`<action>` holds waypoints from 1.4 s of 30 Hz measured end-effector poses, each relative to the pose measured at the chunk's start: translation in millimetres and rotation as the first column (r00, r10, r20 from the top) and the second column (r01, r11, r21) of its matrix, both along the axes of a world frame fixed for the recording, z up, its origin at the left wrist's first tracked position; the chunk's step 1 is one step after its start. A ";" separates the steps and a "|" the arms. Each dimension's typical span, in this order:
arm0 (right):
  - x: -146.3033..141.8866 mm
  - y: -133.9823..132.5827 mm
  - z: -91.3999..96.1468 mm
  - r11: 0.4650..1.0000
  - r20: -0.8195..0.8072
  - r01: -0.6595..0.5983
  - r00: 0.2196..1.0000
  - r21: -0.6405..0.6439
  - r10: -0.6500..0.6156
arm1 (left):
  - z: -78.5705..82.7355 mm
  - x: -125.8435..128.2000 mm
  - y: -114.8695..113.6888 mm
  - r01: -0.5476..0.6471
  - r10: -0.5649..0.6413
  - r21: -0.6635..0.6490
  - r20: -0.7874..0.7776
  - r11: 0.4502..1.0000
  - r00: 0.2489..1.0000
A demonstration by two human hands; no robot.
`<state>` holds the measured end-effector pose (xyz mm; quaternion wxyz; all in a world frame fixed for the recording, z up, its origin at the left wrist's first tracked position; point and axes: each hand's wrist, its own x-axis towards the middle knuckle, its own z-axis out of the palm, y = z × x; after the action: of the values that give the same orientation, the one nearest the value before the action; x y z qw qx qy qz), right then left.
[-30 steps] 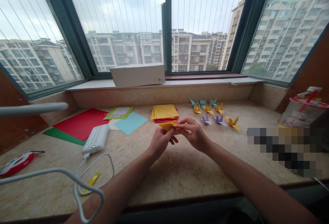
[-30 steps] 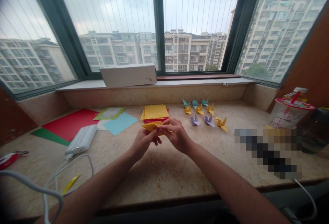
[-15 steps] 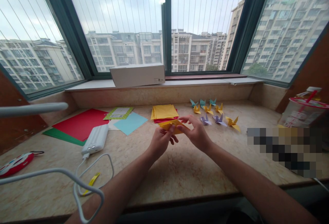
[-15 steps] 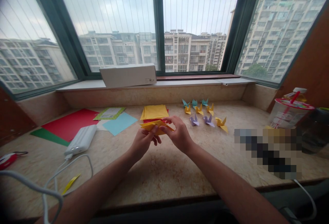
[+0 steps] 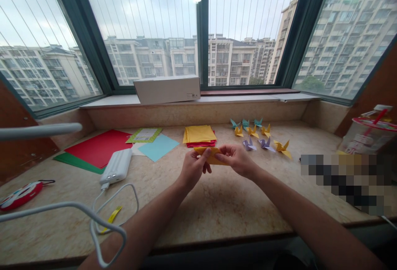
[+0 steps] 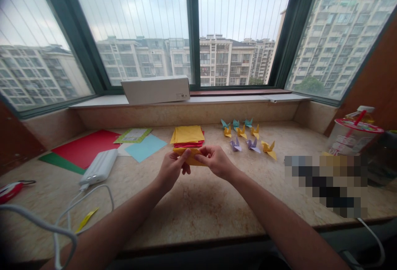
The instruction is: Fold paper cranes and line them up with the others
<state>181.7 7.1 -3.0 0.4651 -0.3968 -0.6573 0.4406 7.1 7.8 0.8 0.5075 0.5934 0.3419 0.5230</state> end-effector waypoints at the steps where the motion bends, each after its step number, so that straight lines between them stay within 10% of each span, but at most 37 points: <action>1: -0.6 0.3 -1.0 1.000 -0.006 -0.006 1.000 -0.010 0.006 | -0.1 -0.4 0.5 -0.007 0.007 0.002 -0.004 1.000 1.000; 12: -4.4 0.5 -5.8 0.983 -0.101 0.122 0.989 0.139 -0.109 | -1.7 0.7 1.9 0.046 -0.036 -0.109 0.089 0.993 0.995; 16: 3.1 -1.6 -2.6 0.807 0.060 0.325 0.913 0.493 -0.405 | -3.3 2.2 0.2 0.106 -0.109 -0.200 -0.001 0.974 0.994; 20: 9.5 -2.4 -1.2 0.641 0.242 0.129 0.856 0.757 -0.457 | -3.2 4.7 -4.2 0.263 -0.248 -0.185 0.099 0.947 0.964; 26: 6.7 -5.8 3.1 0.551 0.376 -0.099 0.828 0.829 -0.416 | -7.2 4.5 -0.8 0.194 -0.147 -0.184 0.242 0.964 0.959; 34: 2.5 -6.6 2.2 0.586 0.262 0.039 0.869 0.809 -0.420 | -6.2 5.3 -0.9 0.242 -0.174 -0.145 0.374 0.959 0.911; 42: -3.7 -7.2 0.8 0.782 0.033 0.252 0.944 0.570 -0.328 | -7.2 6.0 -2.6 0.285 -0.258 -0.046 0.306 0.957 0.916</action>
<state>178.0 -0.1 -2.2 0.5790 -0.3679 -0.7167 0.1253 13.1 5.2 -6.4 0.6468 0.5264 0.1991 0.5147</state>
